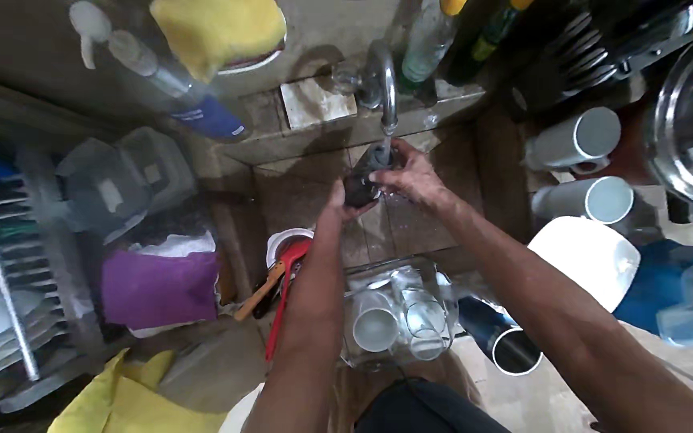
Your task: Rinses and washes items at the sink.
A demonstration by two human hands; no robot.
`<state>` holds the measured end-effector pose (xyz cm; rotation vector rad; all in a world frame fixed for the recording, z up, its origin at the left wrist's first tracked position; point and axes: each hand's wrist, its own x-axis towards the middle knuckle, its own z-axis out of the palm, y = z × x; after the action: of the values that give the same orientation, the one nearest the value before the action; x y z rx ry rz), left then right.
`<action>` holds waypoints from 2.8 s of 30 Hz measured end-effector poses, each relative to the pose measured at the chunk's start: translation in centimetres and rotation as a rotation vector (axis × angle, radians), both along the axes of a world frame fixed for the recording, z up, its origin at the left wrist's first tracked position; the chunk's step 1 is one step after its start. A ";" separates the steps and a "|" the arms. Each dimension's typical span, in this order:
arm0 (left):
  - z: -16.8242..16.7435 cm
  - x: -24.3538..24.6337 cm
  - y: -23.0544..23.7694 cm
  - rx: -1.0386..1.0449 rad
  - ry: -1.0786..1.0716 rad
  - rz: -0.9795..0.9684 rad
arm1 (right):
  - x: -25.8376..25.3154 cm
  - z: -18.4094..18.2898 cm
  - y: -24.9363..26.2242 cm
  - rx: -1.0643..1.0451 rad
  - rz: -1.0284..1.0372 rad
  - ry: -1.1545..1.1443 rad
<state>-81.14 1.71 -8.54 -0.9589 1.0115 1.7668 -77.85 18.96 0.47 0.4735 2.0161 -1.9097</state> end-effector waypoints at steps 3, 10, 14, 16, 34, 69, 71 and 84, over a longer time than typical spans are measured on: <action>-0.5 0.7 1.0 0.075 -0.027 -0.073 | 0.1 0.3 0.2 0.060 0.015 0.051; 0.3 1.3 3.3 0.248 -0.049 -0.108 | -0.2 2.3 2.7 0.396 -0.078 -0.036; 1.8 1.8 2.1 0.150 -0.019 -0.103 | 0.0 1.9 2.7 0.506 -0.122 -0.141; 1.9 2.2 1.1 0.119 0.034 -0.110 | 0.3 1.5 2.7 0.509 -0.087 -0.196; 1.9 2.3 -1.9 -0.061 0.150 0.169 | 3.4 -1.6 0.1 0.310 0.099 0.142; 2.8 2.2 3.0 -0.048 0.810 0.088 | 3.3 -4.0 0.1 0.556 0.064 -0.029; 3.4 2.2 1.6 -0.079 0.699 0.102 | 3.2 -3.6 -0.4 0.560 0.030 0.043; 3.7 3.8 -3.4 -0.204 0.566 0.098 | 3.2 -4.6 -0.3 0.465 0.032 0.058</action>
<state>-77.33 -1.69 -4.81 -0.6413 1.5432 2.1045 -74.61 18.63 -4.14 0.4944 2.4946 -1.4412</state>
